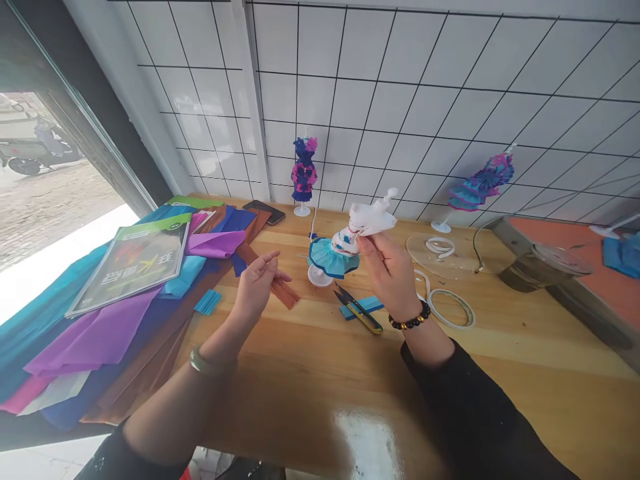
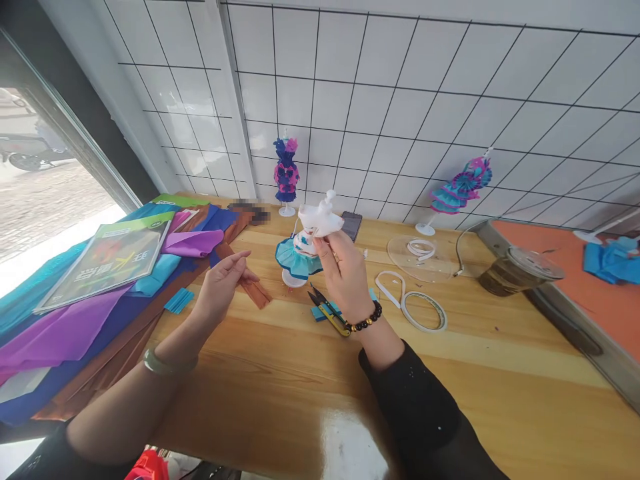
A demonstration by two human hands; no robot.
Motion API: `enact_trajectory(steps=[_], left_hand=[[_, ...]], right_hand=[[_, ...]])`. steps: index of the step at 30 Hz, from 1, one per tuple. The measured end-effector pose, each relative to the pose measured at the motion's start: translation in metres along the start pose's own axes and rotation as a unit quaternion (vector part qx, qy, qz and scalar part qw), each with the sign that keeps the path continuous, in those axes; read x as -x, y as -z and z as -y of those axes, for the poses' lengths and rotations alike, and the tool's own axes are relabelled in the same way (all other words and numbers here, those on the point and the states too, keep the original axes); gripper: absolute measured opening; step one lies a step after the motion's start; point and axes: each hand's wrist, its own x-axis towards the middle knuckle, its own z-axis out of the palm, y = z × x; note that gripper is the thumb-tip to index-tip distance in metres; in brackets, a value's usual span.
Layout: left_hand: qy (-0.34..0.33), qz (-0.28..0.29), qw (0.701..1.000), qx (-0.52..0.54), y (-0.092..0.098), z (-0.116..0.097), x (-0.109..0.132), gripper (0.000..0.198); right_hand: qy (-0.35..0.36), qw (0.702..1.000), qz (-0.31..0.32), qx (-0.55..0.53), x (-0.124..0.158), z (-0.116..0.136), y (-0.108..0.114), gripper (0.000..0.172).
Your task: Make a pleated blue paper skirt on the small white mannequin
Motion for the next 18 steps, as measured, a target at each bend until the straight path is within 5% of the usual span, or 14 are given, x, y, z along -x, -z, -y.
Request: enact_trajectory(steps=[18], left_hand=[[0.042,-0.033,0.998,0.019,0.004,-0.002,-0.003,0.050]], right_hand=[[0.029,0.997,0.069,-0.014,-0.001,-0.011,-0.028,0.026]])
